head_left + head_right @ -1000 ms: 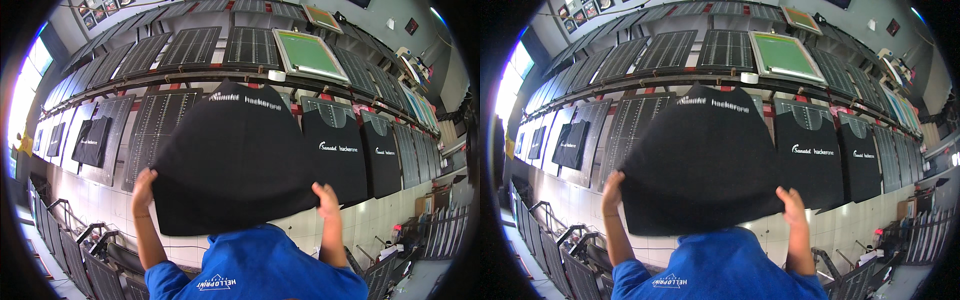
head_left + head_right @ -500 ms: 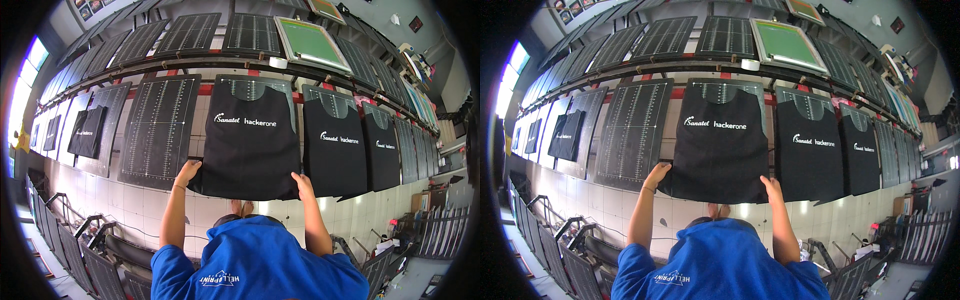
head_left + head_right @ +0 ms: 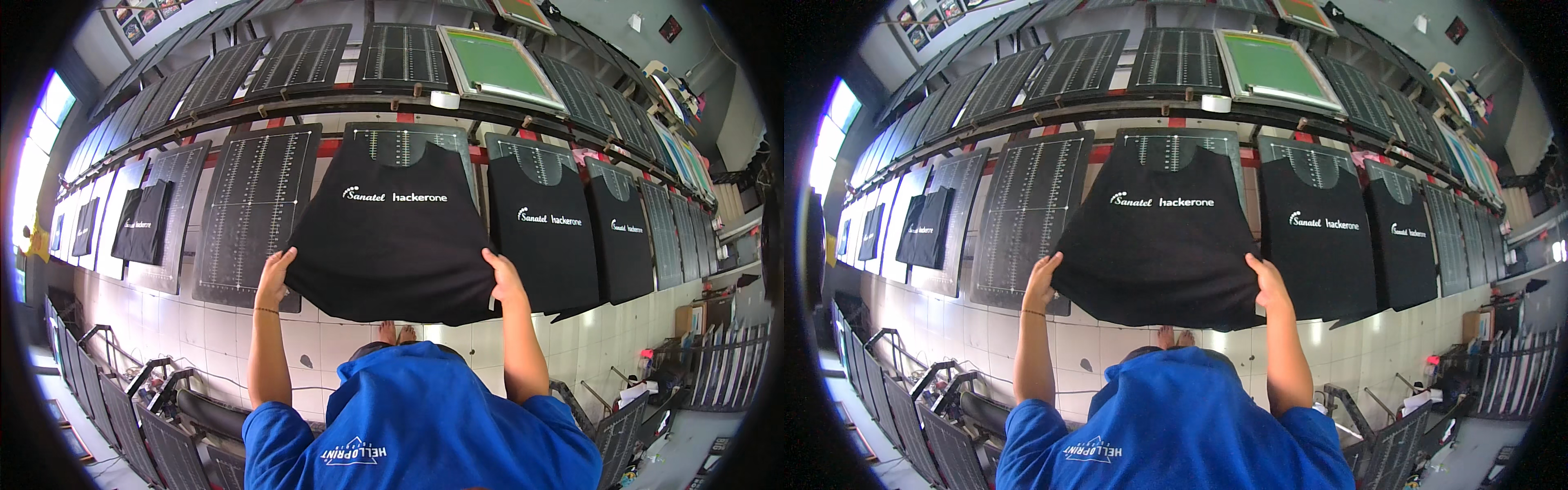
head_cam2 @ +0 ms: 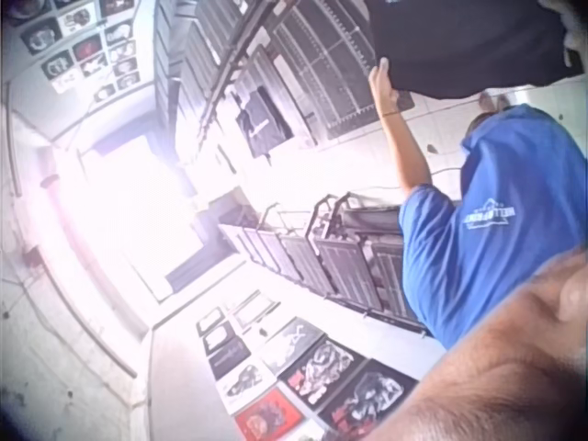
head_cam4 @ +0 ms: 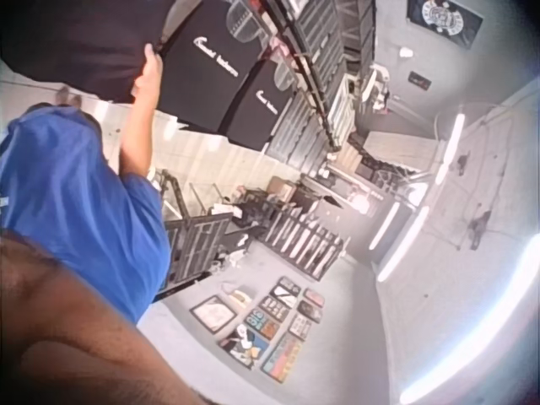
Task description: The person uses a heat gun to apply heat to a black t-shirt laid on a drying rack, then folds the shirt and places it on a stack. The person repeats this process for several shirts, moving them from the drying rack to a heat press machine.
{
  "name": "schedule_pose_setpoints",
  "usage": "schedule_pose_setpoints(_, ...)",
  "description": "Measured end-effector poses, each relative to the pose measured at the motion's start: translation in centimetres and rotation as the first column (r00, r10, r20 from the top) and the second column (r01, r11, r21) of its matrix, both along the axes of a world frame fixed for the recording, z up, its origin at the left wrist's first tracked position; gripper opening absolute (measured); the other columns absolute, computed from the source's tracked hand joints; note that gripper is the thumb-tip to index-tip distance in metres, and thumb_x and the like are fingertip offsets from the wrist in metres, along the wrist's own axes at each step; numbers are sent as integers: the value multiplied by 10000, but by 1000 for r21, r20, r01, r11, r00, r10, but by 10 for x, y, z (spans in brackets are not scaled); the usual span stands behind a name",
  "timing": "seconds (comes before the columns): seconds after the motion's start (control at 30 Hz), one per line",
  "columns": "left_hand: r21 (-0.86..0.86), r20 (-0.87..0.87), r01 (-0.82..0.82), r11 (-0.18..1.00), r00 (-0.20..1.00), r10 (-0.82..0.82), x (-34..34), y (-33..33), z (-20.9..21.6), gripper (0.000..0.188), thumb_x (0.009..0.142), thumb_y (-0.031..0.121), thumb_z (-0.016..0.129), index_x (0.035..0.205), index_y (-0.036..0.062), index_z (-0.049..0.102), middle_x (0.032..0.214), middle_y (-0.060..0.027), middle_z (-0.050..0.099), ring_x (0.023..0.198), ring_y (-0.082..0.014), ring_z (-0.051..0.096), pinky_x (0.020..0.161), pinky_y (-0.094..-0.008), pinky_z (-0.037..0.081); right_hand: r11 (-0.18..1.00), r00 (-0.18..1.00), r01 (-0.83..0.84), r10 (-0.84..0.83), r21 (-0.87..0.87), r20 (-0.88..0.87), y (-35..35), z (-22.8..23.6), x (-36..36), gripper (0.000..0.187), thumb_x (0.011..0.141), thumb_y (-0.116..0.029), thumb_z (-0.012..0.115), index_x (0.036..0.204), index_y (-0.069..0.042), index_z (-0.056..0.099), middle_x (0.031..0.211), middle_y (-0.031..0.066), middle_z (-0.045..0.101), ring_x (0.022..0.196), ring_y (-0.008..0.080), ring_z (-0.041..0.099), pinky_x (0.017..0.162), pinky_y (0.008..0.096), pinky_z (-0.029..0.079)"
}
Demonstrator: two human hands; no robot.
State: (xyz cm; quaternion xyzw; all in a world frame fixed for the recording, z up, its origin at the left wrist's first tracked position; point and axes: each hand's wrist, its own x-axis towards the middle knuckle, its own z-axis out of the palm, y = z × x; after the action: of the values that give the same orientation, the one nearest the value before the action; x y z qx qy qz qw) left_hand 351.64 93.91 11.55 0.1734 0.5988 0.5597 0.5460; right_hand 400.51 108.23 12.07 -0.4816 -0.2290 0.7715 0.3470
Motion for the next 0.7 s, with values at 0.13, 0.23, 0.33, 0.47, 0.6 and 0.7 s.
schedule_pose_setpoints(0.13, 423, 107, -246, 872, 969, 221, -6, -42, 64, 187, 955, 167, 582, 1016, -4, 627, 1019, -111, 668, 926, -207, 648, 841, -339, 520, 927, 975, 102, -20, 361, -222, -42, 89, 22, 415, 901, -190, 637, 1199, 83, 540, 1202, 178, 608, 1101, 290, 609, 967, 411, 486)
schedule_pose_setpoints(0.23, 521, 64, -302, 798, 947, 316, -3, -62, 149, 128, 955, 128, 568, 948, 14, 625, 971, -112, 672, 880, -228, 657, 829, -369, 528, 818, 974, 214, -136, 534, -182, -63, 163, 13, 323, 855, -167, 708, 1088, 34, 610, 1036, 135, 670, 959, 234, 661, 871, 376, 525)
schedule_pose_setpoints(0.33, 456, -51, -278, 845, 940, 337, -11, -41, 192, 105, 942, 121, 595, 944, 20, 626, 906, -72, 668, 829, -178, 652, 781, -309, 527, 861, 997, 76, -65, 503, -38, -52, 189, 4, 301, 856, -187, 714, 1050, 28, 631, 963, 110, 685, 887, 214, 675, 829, 342, 537)
schedule_pose_setpoints(0.47, 411, -145, -239, 880, 936, 322, -63, 11, 157, 115, 933, 126, 619, 961, 15, 632, 881, -23, 652, 791, -114, 623, 746, -251, 498, 917, 997, 64, -78, 394, 22, -13, 179, -61, 236, 910, -204, 648, 991, 16, 655, 966, 82, 686, 862, 151, 642, 790, 293, 496)
schedule_pose_setpoints(0.6, 556, -182, -261, 789, 888, 422, -100, 37, 189, 430, 929, 124, 623, 1297, -48, 482, 1194, -116, 592, 1087, -182, 569, 946, -295, 436, 810, 1000, 11, -15, 586, 3, 25, 191, -95, 243, 918, -200, 637, 1014, 23, 648, 980, 67, 678, 878, 126, 616, 811, 283, 466)
schedule_pose_setpoints(0.7, 562, -257, -286, 776, 832, 492, -103, 13, 227, 526, 929, 109, 612, 1380, -55, 395, 1302, -127, 517, 1173, -191, 508, 1036, -343, 376, 766, 1000, 0, -9, 643, 10, 15, 219, -104, 244, 919, -219, 639, 1022, 2, 650, 962, 52, 671, 877, 105, 592, 807, 260, 447)
